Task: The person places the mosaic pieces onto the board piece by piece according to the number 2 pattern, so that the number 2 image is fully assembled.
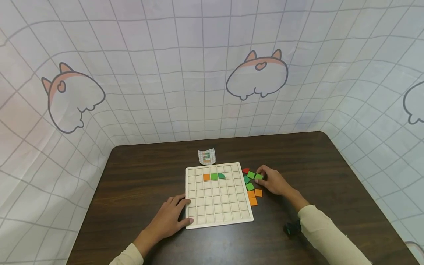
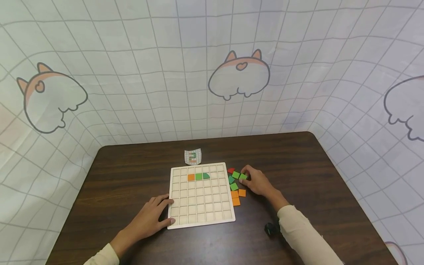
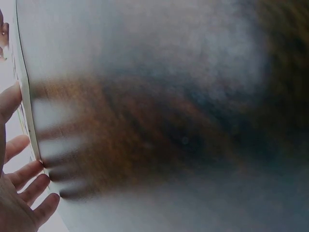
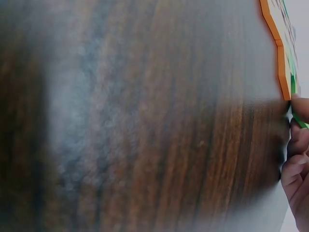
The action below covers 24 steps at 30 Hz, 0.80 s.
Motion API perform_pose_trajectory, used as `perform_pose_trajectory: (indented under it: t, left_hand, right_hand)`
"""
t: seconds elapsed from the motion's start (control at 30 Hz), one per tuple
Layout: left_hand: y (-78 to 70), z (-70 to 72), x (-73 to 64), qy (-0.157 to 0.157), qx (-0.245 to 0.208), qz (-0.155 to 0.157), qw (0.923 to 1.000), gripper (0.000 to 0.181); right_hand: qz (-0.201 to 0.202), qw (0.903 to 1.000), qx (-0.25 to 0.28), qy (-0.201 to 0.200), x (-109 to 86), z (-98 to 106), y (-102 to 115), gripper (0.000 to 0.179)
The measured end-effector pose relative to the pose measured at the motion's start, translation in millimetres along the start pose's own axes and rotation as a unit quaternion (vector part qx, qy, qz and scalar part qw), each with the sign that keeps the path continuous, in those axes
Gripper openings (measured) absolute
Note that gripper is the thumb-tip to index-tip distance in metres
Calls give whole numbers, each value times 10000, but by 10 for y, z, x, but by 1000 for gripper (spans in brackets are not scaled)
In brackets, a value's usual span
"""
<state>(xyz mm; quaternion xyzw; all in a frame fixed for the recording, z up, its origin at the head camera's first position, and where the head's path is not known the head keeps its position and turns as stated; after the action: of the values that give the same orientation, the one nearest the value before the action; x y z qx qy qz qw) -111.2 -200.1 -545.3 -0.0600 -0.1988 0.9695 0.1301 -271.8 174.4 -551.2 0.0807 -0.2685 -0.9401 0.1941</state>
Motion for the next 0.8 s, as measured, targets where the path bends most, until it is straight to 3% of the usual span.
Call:
perform_pose_trajectory:
  t: [0.37, 0.5, 0.8]
  left_hand:
    - [-2, -2, -4, -22, -50, 25, 10000, 66]
    - [5, -8, -4, -7, -56, 34, 10000, 66]
    - [5, -2, -5, 2, -106, 53, 9999, 66]
  right_hand:
    - [163, 9994, 232, 214, -8, 31, -40, 30]
    - [41, 9989, 264, 390, -17, 26, -47, 35]
    - [72, 9956, 716, 604, -42, 47, 7, 31]
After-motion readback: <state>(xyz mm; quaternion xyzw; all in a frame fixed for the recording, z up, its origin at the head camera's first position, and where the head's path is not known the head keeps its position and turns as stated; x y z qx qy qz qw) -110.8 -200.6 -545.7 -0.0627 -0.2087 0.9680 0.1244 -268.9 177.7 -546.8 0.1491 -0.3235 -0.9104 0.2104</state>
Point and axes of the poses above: each hand's wrist, its own x-axis towards the middle knuckle, its own z-axis out of the back of the hand, y = z × x, the point moved 3 cm from there along x, towards the middle knuckle, and after that the axes turned 5 degrees about -x, right-handed, at the moved point
